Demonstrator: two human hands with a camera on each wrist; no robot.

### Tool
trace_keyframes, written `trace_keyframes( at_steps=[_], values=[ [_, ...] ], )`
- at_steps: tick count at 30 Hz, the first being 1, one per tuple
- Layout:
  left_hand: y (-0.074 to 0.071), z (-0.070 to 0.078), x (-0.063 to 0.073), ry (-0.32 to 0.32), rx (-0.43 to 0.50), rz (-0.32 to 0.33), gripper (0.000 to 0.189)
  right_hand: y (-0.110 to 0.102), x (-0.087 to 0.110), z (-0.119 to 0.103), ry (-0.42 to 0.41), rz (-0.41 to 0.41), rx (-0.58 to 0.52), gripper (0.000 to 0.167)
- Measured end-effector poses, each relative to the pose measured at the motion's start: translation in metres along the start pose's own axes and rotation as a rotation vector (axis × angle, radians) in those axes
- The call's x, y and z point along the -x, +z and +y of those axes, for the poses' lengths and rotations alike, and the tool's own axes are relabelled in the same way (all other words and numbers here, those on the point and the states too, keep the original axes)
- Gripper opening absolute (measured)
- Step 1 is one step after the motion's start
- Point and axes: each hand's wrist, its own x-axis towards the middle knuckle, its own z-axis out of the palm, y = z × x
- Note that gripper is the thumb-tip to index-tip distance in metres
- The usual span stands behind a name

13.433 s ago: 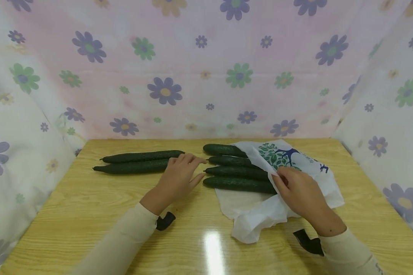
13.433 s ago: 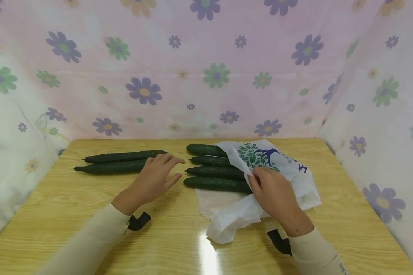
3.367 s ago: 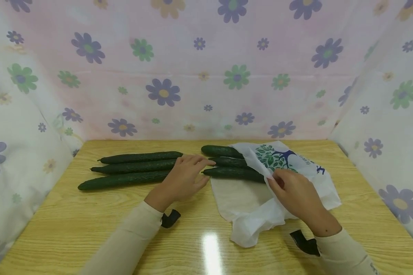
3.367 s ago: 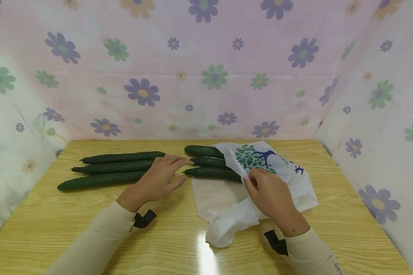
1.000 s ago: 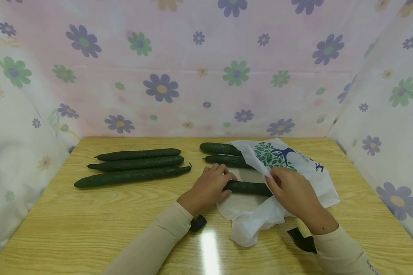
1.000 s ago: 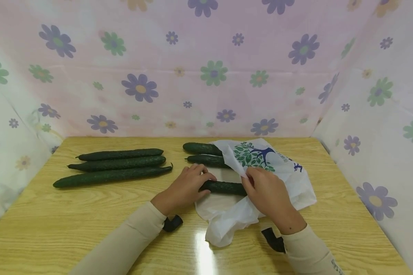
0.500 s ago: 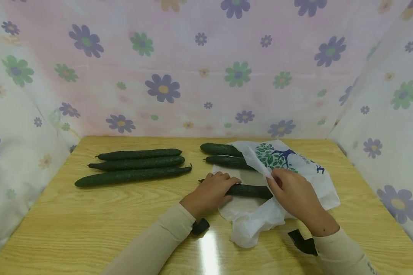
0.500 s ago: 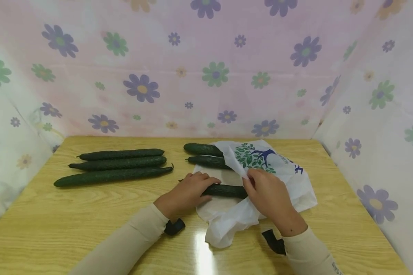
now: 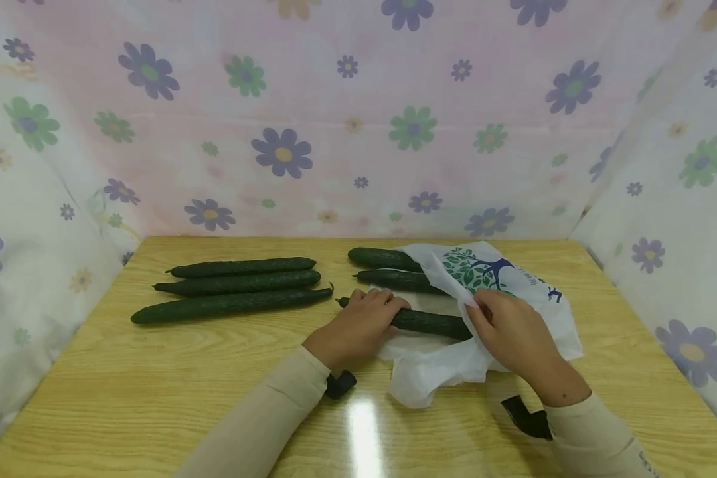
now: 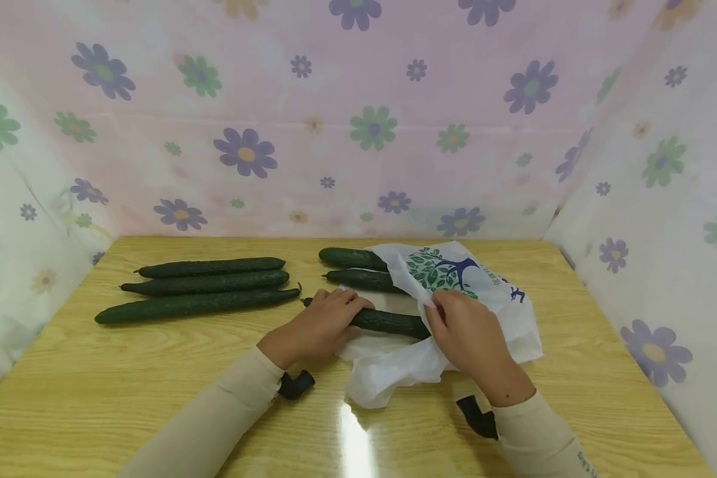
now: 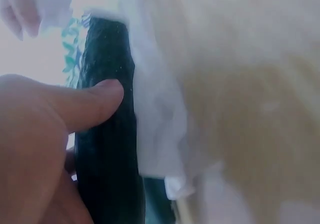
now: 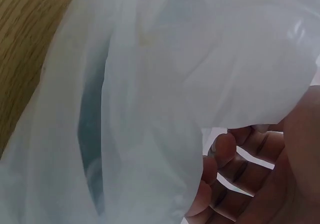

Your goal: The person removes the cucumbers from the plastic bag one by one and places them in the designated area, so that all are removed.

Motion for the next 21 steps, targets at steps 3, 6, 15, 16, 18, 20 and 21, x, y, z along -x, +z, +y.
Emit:
trace_keyframes(
  at_steps=[3,6,15,16,18,20,21],
  values=[
    [-0.006,-0.003,0.002,-0.007,-0.015,0.006,0.042,0.000,0.000,0.001,-0.003,0.002,0.007,0.033],
    [-0.011,-0.004,0.004,-0.005,-0.035,0.011,0.042,-0.001,0.000,0.002,-0.010,0.009,0.014,0.034],
    [-0.022,-0.009,0.008,0.005,-0.093,0.044,0.042,-0.004,0.000,0.005,-0.003,0.018,0.011,0.034],
    [-0.023,-0.010,0.008,0.001,-0.105,0.054,0.042,-0.004,0.000,0.006,-0.001,0.020,0.010,0.035],
    [-0.027,-0.011,0.010,-0.009,-0.116,0.068,0.042,-0.005,0.000,0.006,0.009,0.019,0.011,0.035],
    [-0.031,-0.013,0.012,-0.014,-0.121,0.076,0.042,-0.005,0.001,0.007,0.025,0.010,0.009,0.033],
    [-0.032,-0.014,0.013,-0.016,-0.119,0.073,0.042,-0.006,0.001,0.007,0.034,0.005,0.009,0.033]
  ],
)
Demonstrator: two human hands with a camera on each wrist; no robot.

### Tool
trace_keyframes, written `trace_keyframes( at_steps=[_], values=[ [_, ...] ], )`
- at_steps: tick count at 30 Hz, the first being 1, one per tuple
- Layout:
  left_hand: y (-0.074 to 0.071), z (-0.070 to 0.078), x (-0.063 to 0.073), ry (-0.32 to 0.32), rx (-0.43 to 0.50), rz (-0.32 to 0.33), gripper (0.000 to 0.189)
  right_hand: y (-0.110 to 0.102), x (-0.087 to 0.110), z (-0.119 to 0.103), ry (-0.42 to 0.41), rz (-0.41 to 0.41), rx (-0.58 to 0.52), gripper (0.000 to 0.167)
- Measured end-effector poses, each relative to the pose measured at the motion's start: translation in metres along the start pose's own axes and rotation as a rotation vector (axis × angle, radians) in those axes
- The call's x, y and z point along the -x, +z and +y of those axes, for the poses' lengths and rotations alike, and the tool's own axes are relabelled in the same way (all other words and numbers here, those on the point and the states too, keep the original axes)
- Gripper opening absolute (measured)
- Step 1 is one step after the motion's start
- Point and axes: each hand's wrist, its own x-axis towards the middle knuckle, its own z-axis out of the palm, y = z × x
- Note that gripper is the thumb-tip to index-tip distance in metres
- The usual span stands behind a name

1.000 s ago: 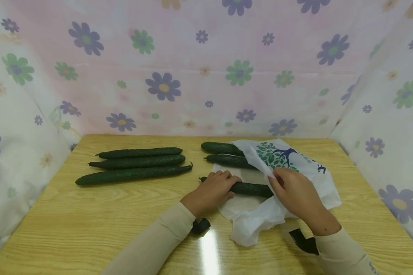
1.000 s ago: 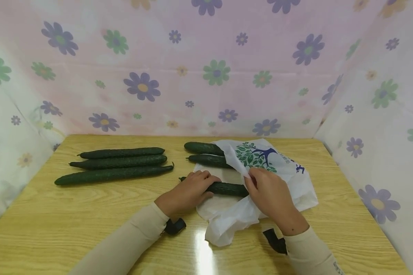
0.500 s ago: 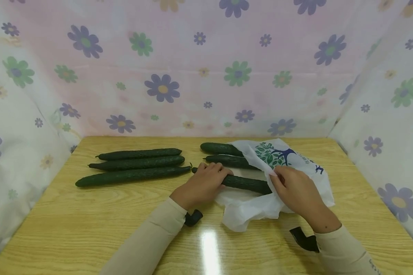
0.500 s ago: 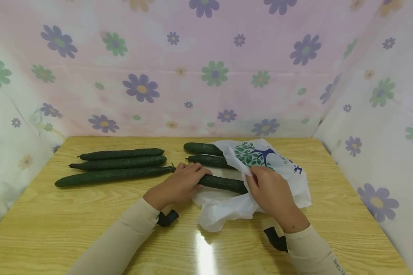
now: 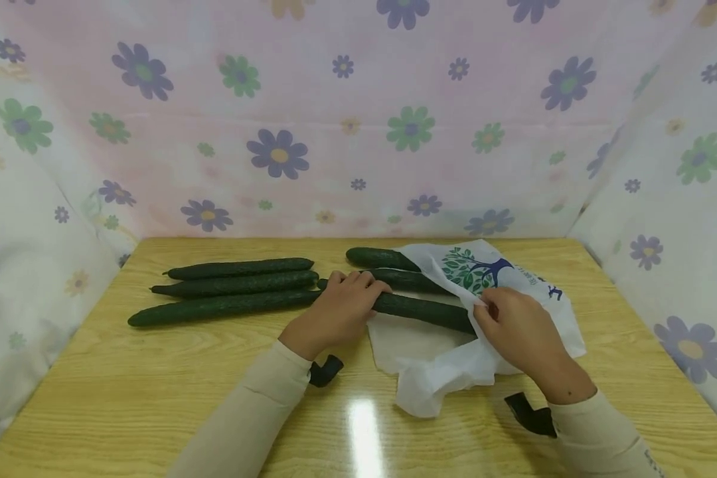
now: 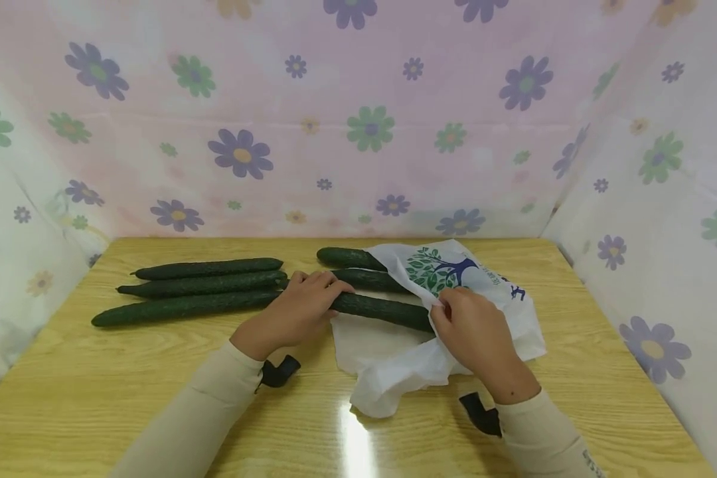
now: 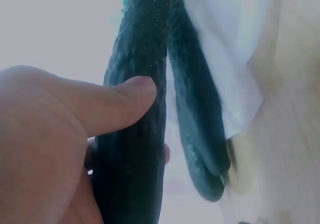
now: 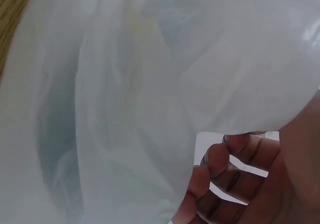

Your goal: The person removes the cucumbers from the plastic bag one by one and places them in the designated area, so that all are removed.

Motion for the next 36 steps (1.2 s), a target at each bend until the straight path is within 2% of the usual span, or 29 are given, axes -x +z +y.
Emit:
trace_keyframes(
  at_steps=[4,8,11,15,22,31,36],
  values=[
    [-0.006,-0.005,0.004,-0.017,0.061,-0.014,0.042,0.000,0.001,0.000,0.023,-0.008,-0.002,0.032],
    [-0.010,-0.011,0.009,-0.044,0.163,-0.036,0.042,0.000,0.001,-0.001,0.030,-0.015,-0.009,0.031],
    [-0.013,-0.017,0.014,-0.064,0.187,-0.053,0.044,0.000,0.001,-0.002,0.038,-0.025,-0.014,0.030],
    [-0.017,-0.026,0.023,-0.078,0.142,-0.050,0.044,-0.001,0.001,-0.002,0.036,-0.023,-0.014,0.031],
    [-0.027,-0.045,0.049,-0.068,0.040,0.047,0.045,-0.002,-0.002,-0.001,0.005,0.010,-0.014,0.032],
    [-0.042,-0.065,0.085,-0.084,0.048,0.127,0.047,-0.001,-0.002,-0.003,0.004,0.000,-0.012,0.029],
    [-0.044,-0.076,0.104,-0.123,0.040,0.107,0.046,0.000,0.000,-0.002,-0.010,-0.001,-0.010,0.031]
  ],
)
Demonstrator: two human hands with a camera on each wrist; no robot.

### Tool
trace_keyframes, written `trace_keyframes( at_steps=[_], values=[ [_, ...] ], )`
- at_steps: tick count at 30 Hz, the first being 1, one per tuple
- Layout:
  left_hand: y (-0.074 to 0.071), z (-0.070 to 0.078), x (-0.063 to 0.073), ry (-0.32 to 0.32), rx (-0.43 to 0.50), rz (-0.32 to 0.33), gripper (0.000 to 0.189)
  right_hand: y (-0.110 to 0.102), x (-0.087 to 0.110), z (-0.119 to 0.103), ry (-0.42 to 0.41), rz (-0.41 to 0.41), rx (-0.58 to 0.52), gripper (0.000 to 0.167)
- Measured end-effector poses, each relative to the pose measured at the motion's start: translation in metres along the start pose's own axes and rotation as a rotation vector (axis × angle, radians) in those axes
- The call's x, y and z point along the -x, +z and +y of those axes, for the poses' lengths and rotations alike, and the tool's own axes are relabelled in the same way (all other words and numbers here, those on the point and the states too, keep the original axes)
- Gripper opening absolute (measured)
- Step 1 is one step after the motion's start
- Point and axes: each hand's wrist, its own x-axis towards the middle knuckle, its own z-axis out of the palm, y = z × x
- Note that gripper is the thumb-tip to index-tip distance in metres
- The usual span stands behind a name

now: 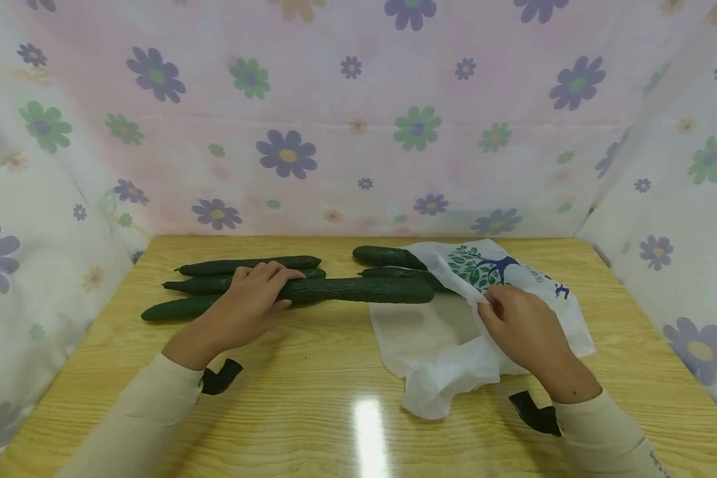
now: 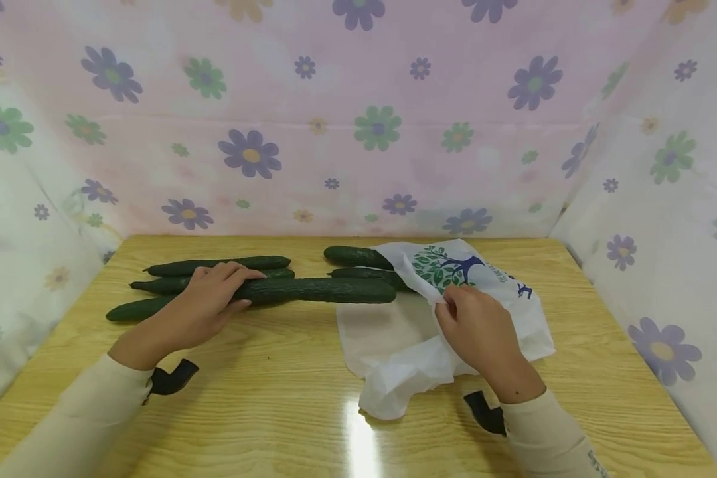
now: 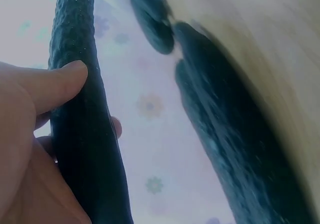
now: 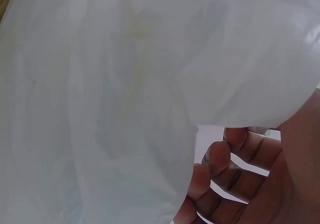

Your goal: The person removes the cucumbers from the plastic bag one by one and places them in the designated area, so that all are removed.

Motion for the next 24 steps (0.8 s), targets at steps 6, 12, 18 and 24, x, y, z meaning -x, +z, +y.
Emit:
trace_keyframes(
  at_steps=[6,12,18,24],
  values=[
    [0.000,-0.013,0.017,-0.039,0.044,-0.042,0.045,0.000,0.001,0.001,-0.003,0.002,0.000,0.032],
    [0.002,-0.024,0.039,-0.087,0.063,-0.055,0.044,0.000,0.000,0.000,0.005,-0.012,0.001,0.031],
    [0.003,-0.036,0.061,-0.125,0.050,-0.071,0.044,0.002,0.000,-0.001,0.012,-0.041,-0.005,0.031],
    [0.002,-0.043,0.074,-0.146,0.071,-0.088,0.044,0.002,0.000,-0.001,0.010,-0.048,0.001,0.031]
  ],
)
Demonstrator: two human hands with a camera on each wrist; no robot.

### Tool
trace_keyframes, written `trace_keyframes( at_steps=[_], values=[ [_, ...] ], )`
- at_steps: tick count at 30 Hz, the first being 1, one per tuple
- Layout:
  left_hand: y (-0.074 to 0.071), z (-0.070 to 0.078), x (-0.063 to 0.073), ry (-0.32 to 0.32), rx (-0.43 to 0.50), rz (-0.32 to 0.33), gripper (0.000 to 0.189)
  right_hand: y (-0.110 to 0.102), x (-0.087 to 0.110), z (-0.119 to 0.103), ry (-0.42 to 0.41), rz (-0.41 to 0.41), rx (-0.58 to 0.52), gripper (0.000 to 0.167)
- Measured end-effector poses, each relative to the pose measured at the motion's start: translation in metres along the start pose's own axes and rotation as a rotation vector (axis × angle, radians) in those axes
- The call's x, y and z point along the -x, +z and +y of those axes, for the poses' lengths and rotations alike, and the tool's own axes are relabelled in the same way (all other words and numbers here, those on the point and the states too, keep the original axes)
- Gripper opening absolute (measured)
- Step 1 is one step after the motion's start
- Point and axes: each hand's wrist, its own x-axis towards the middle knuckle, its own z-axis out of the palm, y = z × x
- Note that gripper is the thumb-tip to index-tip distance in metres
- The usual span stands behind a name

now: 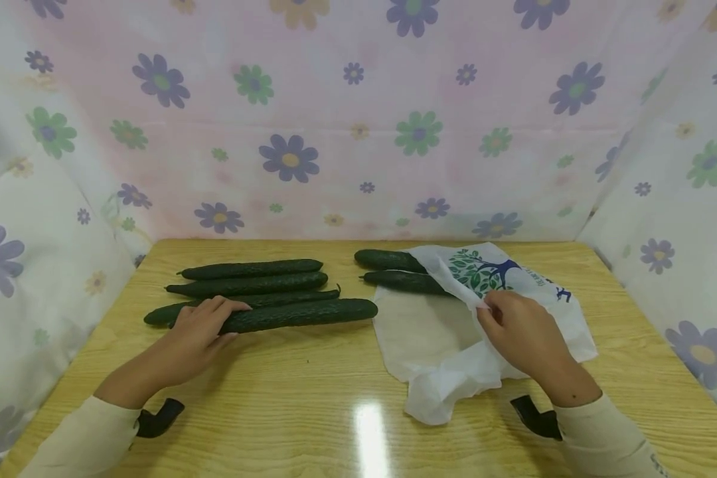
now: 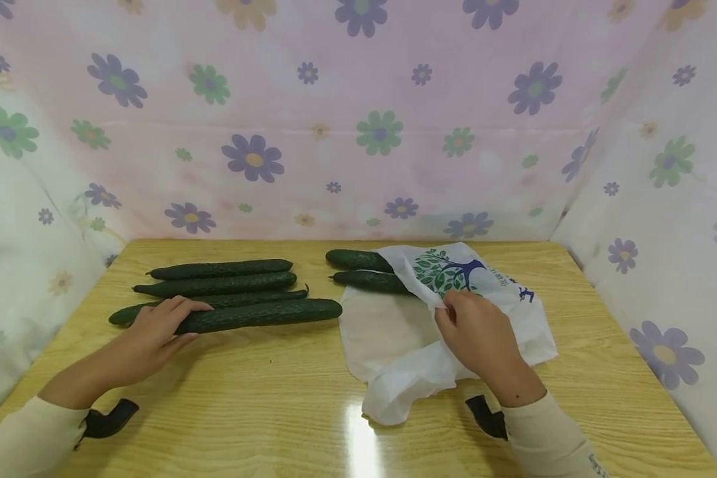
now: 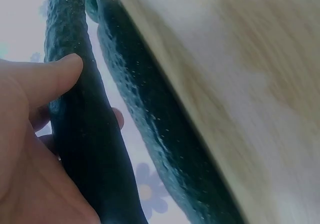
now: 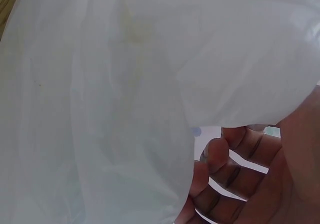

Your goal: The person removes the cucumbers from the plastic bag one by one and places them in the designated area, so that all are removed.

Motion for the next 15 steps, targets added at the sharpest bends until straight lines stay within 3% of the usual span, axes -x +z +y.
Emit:
trace_keyframes(
  at_steps=[5,15],
  values=[
    [0.001,-0.004,0.005,0.006,-0.014,0.009,0.044,0.001,0.000,0.001,-0.001,0.004,0.006,0.031],
    [0.007,-0.021,0.014,-0.058,-0.013,-0.029,0.044,0.002,0.000,0.001,-0.016,0.012,0.010,0.031]
  ],
)
